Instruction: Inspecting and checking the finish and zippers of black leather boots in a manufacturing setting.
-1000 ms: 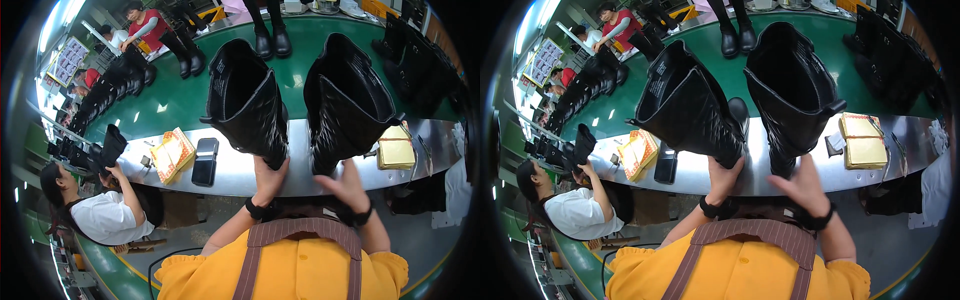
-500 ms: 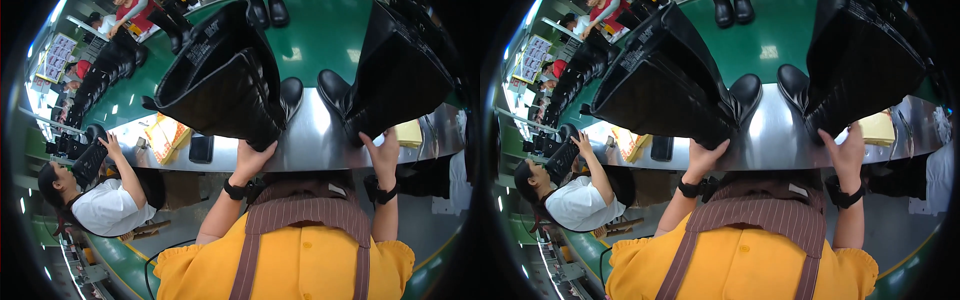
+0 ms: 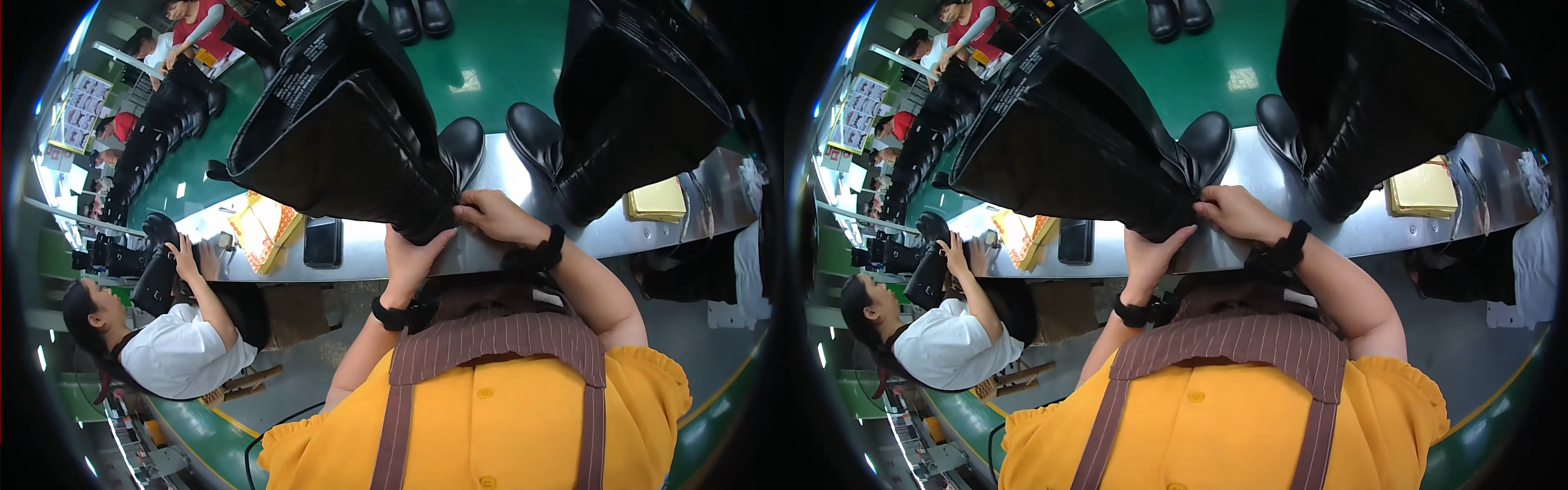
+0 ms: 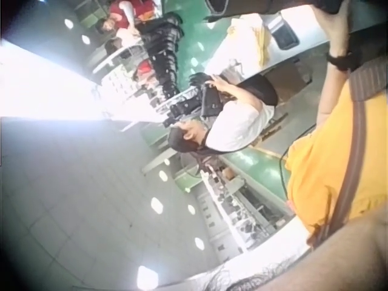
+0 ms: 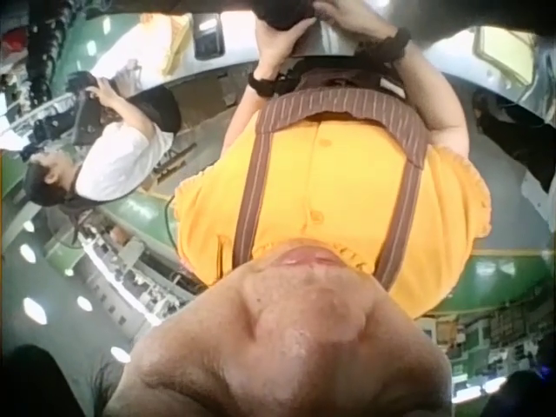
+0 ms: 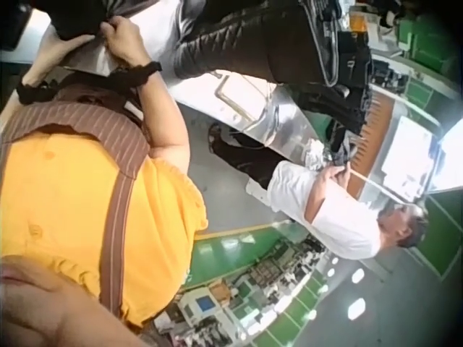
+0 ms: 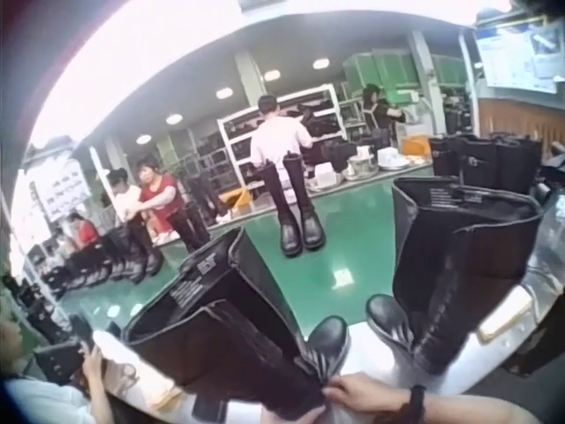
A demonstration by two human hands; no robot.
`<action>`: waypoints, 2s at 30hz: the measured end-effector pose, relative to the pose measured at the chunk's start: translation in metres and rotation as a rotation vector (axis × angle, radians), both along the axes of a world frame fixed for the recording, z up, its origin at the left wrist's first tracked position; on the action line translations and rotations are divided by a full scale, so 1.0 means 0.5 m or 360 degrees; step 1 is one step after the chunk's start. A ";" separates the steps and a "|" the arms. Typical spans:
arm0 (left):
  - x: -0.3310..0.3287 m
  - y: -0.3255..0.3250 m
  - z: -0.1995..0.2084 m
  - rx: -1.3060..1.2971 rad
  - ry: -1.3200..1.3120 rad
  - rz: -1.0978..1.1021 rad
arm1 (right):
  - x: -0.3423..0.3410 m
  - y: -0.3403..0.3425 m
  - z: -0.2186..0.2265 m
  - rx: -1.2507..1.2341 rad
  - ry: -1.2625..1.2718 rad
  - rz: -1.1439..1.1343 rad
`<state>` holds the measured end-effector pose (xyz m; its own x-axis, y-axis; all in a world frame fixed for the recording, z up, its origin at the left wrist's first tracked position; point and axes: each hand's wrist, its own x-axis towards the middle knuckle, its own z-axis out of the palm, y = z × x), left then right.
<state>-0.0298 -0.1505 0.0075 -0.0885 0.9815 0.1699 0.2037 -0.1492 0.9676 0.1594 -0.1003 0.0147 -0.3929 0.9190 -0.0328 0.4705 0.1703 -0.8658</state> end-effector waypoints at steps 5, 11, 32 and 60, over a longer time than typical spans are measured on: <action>0.005 0.012 -0.006 -0.0019 0.0145 0.0135 | -0.003 0.018 0.007 -0.0798 0.0498 0.0150; 0.013 0.019 0.025 -0.0088 0.0328 0.0223 | -0.028 -0.008 0.182 -0.0543 0.1370 0.0082; 0.056 0.042 0.496 0.1392 0.1713 0.0514 | -0.027 0.026 0.323 0.0070 0.1008 0.0277; 0.031 0.019 0.028 0.0018 0.0032 0.0110 | 0.011 -0.030 0.445 -0.0004 0.1080 0.0294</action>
<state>-0.0141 -0.1408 0.0217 -0.1528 0.9711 0.1831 0.2332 -0.1447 0.9616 0.1649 -0.1153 0.2373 -0.4770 0.8356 0.2725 -0.2100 0.1927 -0.9585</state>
